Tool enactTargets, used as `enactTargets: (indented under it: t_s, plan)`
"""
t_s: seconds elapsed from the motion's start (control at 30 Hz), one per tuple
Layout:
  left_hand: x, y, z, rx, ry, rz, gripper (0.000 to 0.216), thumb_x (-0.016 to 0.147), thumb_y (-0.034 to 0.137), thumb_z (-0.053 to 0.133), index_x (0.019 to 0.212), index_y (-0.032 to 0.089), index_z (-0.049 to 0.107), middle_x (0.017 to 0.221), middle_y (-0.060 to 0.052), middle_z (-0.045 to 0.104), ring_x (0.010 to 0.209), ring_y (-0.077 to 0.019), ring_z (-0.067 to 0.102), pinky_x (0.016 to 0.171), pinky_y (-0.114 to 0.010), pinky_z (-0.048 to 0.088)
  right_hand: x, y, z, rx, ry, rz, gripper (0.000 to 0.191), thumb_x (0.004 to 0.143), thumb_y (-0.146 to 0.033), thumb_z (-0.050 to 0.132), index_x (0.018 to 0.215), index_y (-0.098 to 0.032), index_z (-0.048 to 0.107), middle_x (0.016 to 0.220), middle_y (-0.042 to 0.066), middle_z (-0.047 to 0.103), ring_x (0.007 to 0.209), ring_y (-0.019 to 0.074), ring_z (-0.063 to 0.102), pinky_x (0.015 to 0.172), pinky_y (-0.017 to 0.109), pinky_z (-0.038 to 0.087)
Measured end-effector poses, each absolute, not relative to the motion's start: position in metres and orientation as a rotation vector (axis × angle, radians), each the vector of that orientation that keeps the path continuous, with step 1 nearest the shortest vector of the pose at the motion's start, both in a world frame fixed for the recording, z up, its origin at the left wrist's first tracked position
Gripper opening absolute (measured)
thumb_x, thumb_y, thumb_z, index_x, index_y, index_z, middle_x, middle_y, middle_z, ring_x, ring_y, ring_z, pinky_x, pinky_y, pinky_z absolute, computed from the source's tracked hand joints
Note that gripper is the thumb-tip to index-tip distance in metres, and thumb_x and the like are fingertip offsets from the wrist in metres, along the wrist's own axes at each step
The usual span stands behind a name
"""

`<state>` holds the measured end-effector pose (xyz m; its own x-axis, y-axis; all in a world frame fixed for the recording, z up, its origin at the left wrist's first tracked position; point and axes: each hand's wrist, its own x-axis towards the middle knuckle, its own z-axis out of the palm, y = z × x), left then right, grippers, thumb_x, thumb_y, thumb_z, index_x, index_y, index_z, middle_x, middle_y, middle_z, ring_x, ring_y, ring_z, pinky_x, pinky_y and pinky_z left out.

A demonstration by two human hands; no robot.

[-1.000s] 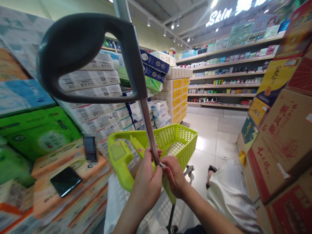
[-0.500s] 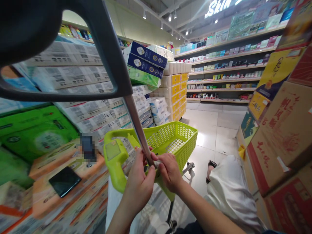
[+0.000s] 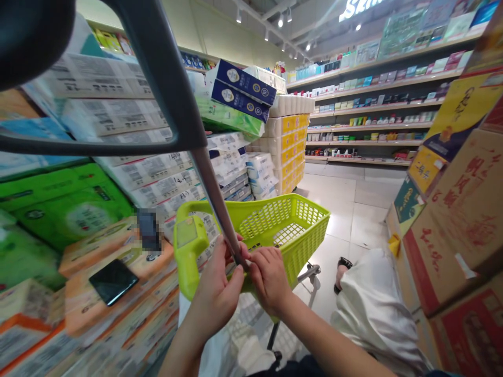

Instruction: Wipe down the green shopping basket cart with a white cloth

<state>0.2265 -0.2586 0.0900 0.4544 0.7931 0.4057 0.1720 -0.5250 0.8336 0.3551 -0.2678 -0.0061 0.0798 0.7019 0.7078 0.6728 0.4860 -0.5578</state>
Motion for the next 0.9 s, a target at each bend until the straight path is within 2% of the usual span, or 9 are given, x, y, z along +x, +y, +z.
enactTargets:
  t_s: [0.2,0.27,0.4,0.47,0.53,0.67,0.8,0.9]
  plan:
    - [0.222,-0.252,0.094,1.918,0.809,1.068,0.027,0.082,0.018,0.048,0.109,0.021,0.045,0.086,0.0,0.056,0.082,-0.0143,0.059,0.084,-0.032,0.049,0.36,-0.268,-0.006,-1.207,-1.688,0.028,0.029,0.096,-0.03,0.032,0.101,-0.021,0.059,0.098,0.006,0.062,0.094,0.0205,0.052,0.088,0.038,0.034]
    - [0.222,-0.249,0.093,1.931,0.817,1.082,0.026,0.081,0.018,0.049,0.107,0.021,0.045,0.085,0.0,0.057,0.081,-0.0143,0.06,0.083,-0.031,0.05,0.36,-0.269,-0.006,-1.193,-1.663,0.041,0.028,0.095,-0.028,0.032,0.108,-0.02,0.056,0.101,0.007,0.061,0.096,0.0211,0.052,0.089,0.039,0.035]
    - [0.221,-0.246,0.088,2.101,0.911,1.109,0.022,0.082,0.021,0.05,0.104,0.021,0.047,0.094,-0.002,0.061,0.094,-0.0169,0.062,0.089,-0.034,0.05,0.354,-0.271,-0.006,-1.148,-1.563,0.076,0.034,0.089,-0.023,0.036,0.121,-0.017,0.043,0.112,0.01,0.057,0.101,0.0218,0.053,0.09,0.04,0.041]
    - [0.22,-0.246,0.084,2.209,1.026,1.099,0.032,0.081,0.023,0.054,0.112,0.022,0.045,0.1,-0.003,0.063,0.098,-0.0185,0.063,0.091,-0.037,0.05,0.353,-0.271,-0.006,-1.153,-1.52,0.108,0.037,0.086,-0.023,0.042,0.123,-0.017,0.039,0.113,0.011,0.055,0.102,0.0218,0.054,0.088,0.039,0.045]
    - [0.22,-0.246,0.08,2.283,1.165,1.057,0.048,0.078,0.026,0.059,0.122,0.023,0.039,0.102,-0.004,0.066,0.094,-0.0202,0.066,0.085,-0.038,0.052,0.354,-0.272,-0.007,-1.168,-1.49,0.144,0.042,0.085,-0.025,0.047,0.125,-0.017,0.037,0.109,0.01,0.056,0.099,0.0215,0.055,0.087,0.038,0.047]
    - [0.221,-0.244,0.076,2.321,1.327,1.002,0.068,0.073,0.024,0.064,0.131,0.023,0.028,0.089,0.0,0.069,0.082,-0.0214,0.069,0.078,-0.04,0.054,0.358,-0.275,-0.009,-1.198,-1.466,0.178,0.049,0.087,-0.031,0.052,0.131,-0.019,0.033,0.108,0.009,0.058,0.098,0.0214,0.058,0.089,0.039,0.048]
    - [0.221,-0.241,0.074,2.308,1.312,1.008,0.071,0.072,0.021,0.065,0.132,0.021,0.027,0.084,0.002,0.069,0.076,-0.0188,0.07,0.08,-0.038,0.054,0.361,-0.282,-0.006,-1.194,-1.517,0.078,0.048,0.087,-0.03,0.053,0.131,-0.02,0.037,0.121,0.012,0.054,0.116,0.025,0.051,0.1,0.045,0.043]
    - [0.22,-0.24,0.075,2.285,1.336,0.995,0.073,0.072,0.019,0.064,0.134,0.021,0.025,0.081,0.003,0.069,0.073,-0.0184,0.069,0.078,-0.037,0.054,0.362,-0.29,0.002,-1.195,-1.518,-0.05,0.051,0.084,-0.031,0.057,0.13,-0.019,0.041,0.138,0.014,0.043,0.137,0.0314,0.031,0.11,0.054,0.03]
